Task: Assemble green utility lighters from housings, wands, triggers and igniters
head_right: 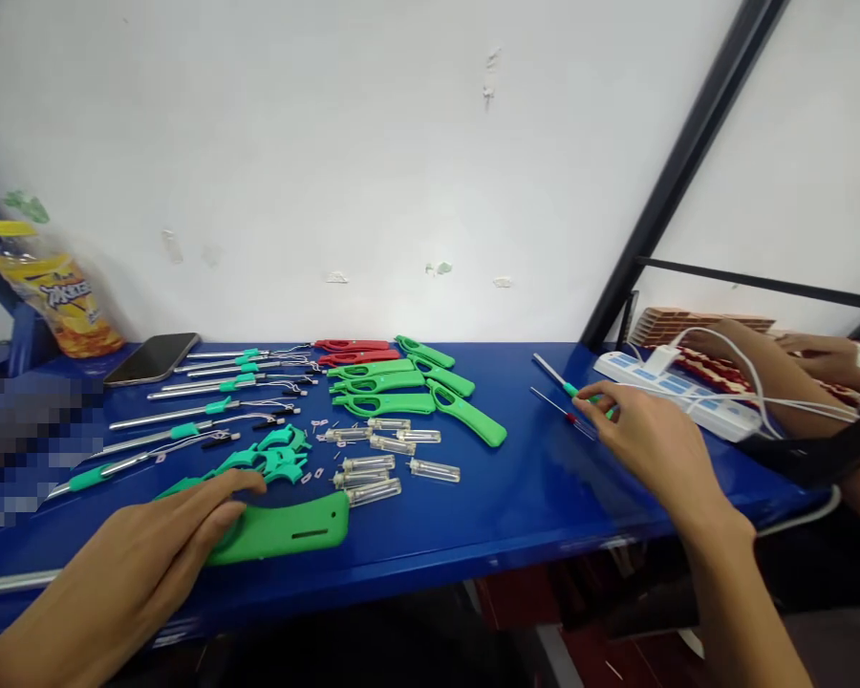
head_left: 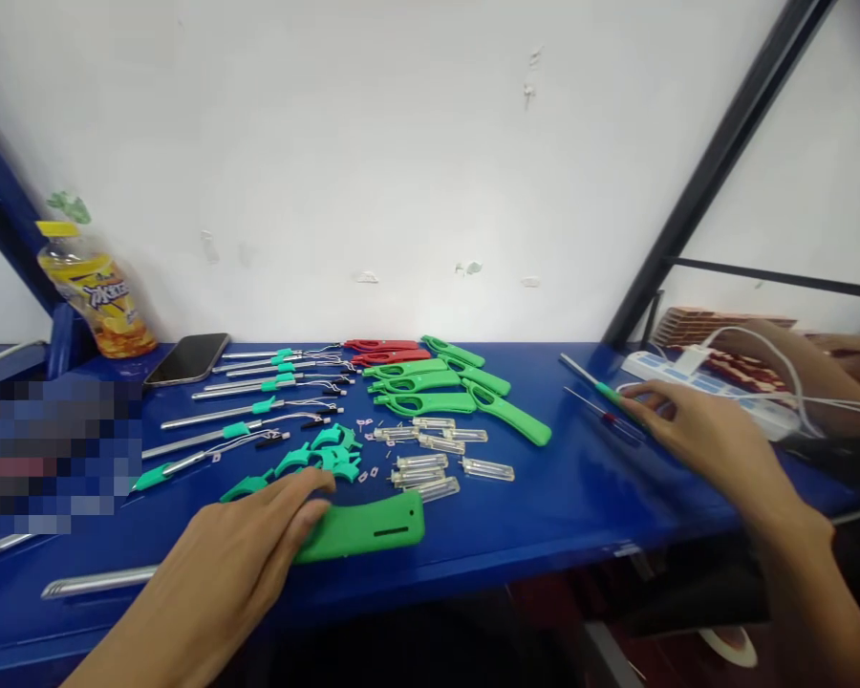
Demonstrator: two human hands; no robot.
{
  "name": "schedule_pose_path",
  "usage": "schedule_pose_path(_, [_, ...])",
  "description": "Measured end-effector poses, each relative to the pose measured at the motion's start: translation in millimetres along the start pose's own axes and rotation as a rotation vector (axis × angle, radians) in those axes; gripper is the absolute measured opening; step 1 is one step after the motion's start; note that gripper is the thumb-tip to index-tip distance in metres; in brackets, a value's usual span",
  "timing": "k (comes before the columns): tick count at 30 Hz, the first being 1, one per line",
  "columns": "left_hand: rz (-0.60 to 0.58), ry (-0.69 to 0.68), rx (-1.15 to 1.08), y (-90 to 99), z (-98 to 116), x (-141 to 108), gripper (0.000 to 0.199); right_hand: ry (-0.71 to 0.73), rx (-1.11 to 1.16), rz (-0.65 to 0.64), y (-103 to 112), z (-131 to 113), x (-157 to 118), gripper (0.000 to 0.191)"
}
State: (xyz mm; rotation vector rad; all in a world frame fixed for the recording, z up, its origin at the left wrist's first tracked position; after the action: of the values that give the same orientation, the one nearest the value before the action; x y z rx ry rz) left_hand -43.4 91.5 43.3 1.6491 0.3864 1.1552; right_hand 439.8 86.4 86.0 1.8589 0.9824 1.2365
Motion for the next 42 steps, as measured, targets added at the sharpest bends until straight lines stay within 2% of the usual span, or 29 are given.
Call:
schedule_pose_path(3, [-0.081,0.018,0.025,-7.2,0.2,-3.7,0.042,0.025,-0.025,-0.083,-10.6,21.0,4.5,0.038])
schedule_pose_path(5, [-0.066,0.017,0.045,-2.0,4.6,-6.6,0.05,0.043,-0.043,-0.11,-23.0,25.9,4.6,0.039])
schedule_pose_path(9, [-0.052,-0.051,0.087,11.2,20.8,-8.8,0.043,0.097,-0.031,-0.13,-43.5,30.6,7.0,0.037])
schedule_pose_path(11, [-0.074,-0.059,0.114,12.9,25.2,-8.3,0.042,0.122,-0.012,-0.124,-43.4,32.5,10.2,0.034])
schedule_pose_path(14, [-0.137,-0.039,0.099,10.0,27.0,-8.0,0.033,0.138,0.052,-0.086,-28.8,24.4,14.1,0.029])
schedule_pose_path(17, [-0.207,-0.042,0.037,6.2,31.1,-8.6,0.023,0.199,0.375,-0.149,-15.0,-15.8,11.5,0.032])
schedule_pose_path(20, [-0.217,-0.084,-0.007,5.3,39.1,-8.0,0.023,0.36,0.703,-0.395,-18.2,-90.0,1.3,0.035])
schedule_pose_path(22, [-0.204,-0.114,-0.017,3.2,44.2,-7.1,0.025,0.411,0.807,-0.562,-31.8,-138.4,-4.6,0.031])
schedule_pose_path(23, [-0.201,-0.132,-0.023,0.9,46.6,-6.9,0.025,0.432,0.853,-0.603,-39.8,-159.7,-5.4,0.027])
schedule_pose_path(25, [-0.172,-0.162,-0.025,-3.4,50.5,-6.7,0.027,0.557,0.922,-0.605,-53.8,-198.6,-5.2,0.027])
schedule_pose_path(28, [-0.115,-0.207,-0.015,-8.5,54.8,-7.8,0.039,0.65,0.85,-0.645,-84.2,-236.4,-3.3,0.028])
schedule_pose_path(30, [-0.099,-0.212,-0.021,-11.0,55.4,-8.8,0.04,0.708,0.762,-0.705,-100.2,-252.4,-4.5,0.024])
schedule_pose_path(33, [-0.114,-0.198,-0.044,-13.5,54.6,-9.5,0.037,0.79,0.659,-0.757,-111.8,-264.8,-6.5,0.019])
schedule_pose_path(38, [-0.112,-0.187,-0.037,-14.6,54.7,-9.7,0.037,0.835,0.594,-0.81,-125.8,-266.7,-7.0,0.019])
schedule_pose_path(42, [-0.049,-0.21,0.027,-10.8,57.3,-10.5,0.045,0.834,0.611,-0.799,-136.4,-267.7,-7.2,0.015])
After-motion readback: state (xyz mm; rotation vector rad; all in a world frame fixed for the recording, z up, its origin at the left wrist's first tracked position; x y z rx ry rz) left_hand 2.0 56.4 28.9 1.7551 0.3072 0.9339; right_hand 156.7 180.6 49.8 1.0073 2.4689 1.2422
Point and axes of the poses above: each hand's wrist, its own x-axis towards the middle knuckle, its own y-axis out of the back of the hand, z = x × y, the point moved 7 cm from there along x, towards the middle knuckle, and after that the axes turned 13 degrees about x, right-handed, at the moved point
